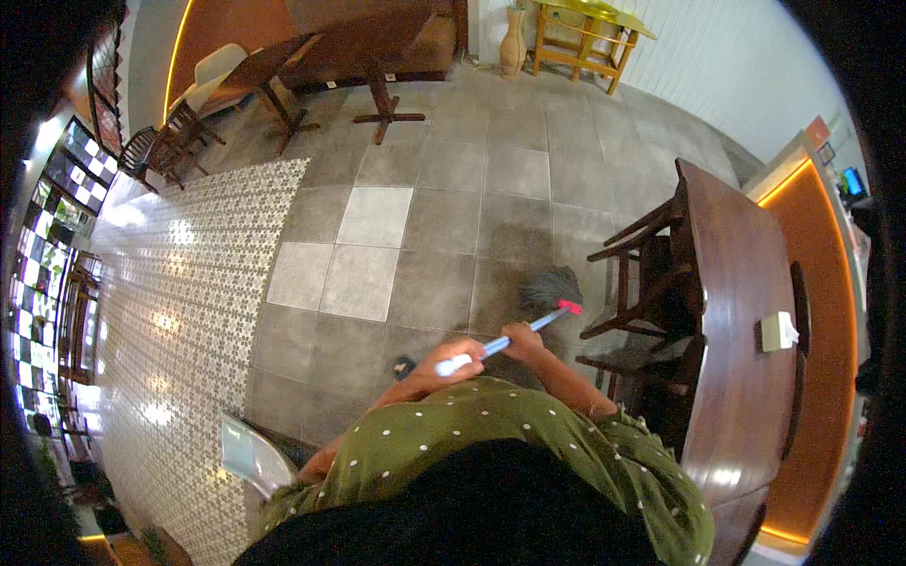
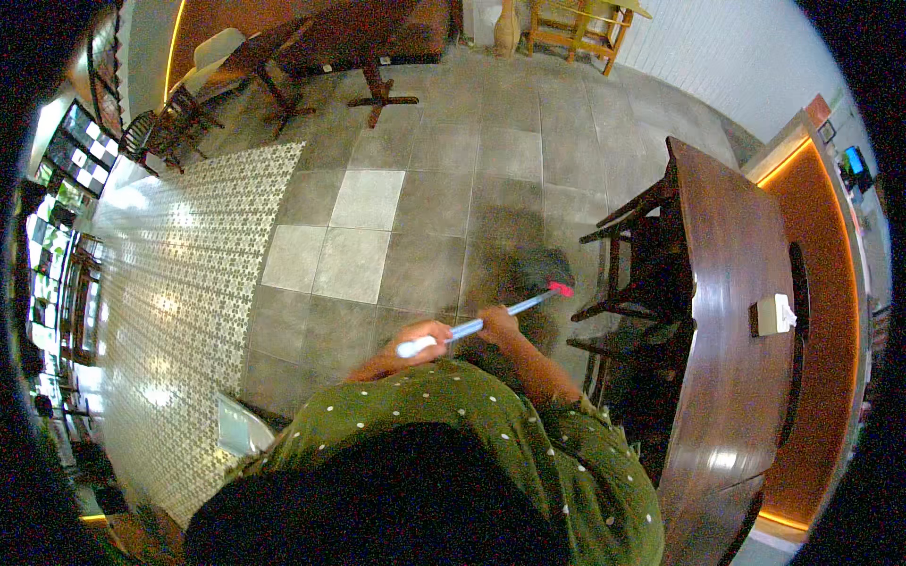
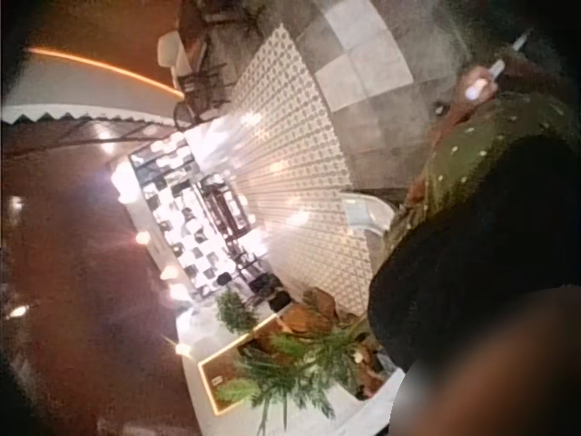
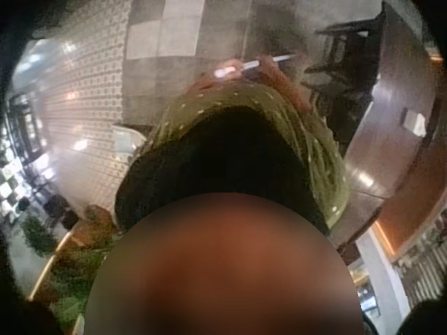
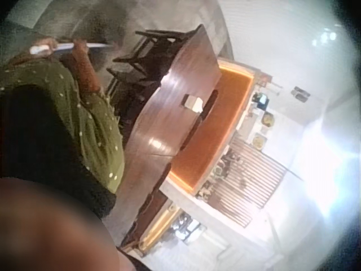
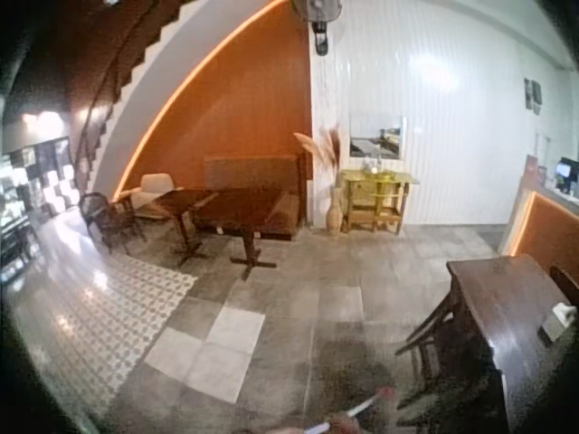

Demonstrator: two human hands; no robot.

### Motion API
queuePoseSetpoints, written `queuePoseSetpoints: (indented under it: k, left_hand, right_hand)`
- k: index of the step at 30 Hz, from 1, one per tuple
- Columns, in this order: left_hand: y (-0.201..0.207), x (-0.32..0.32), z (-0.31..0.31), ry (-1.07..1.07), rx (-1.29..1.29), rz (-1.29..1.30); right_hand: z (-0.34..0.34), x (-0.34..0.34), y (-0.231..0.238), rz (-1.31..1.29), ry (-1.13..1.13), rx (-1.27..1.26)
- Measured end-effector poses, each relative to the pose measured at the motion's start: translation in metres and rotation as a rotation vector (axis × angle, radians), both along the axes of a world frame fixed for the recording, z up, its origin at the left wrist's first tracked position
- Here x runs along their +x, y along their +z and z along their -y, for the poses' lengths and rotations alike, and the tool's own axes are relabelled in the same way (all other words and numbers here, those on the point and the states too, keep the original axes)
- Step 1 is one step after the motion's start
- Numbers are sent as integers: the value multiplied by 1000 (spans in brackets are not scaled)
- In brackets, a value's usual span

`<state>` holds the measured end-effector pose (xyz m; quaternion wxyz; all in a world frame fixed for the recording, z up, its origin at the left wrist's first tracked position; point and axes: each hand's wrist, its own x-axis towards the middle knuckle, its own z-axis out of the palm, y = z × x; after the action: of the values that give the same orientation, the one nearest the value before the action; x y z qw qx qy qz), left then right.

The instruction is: The person mops a tiled floor using a mop with a pink head and a light blue handle. They move the mop back and forth across the floor, navigating around furniture and a child's slide.

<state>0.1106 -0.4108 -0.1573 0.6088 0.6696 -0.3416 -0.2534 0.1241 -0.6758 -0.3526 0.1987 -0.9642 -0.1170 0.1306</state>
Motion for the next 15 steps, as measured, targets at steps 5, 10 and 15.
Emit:
queuePoseSetpoints:
  k: [5,10,15]
  left_hand:
    - [-9,4,44,-223,46,109]
    - [-6,-7,42,-150,39,68]
    - [-9,-12,9,203,42,-193]
  right_hand:
    - [51,-34,-18,215,-204,284]
    - [55,-36,-24,245,-153,211]
    - [22,-13,-33,46,-155,122]
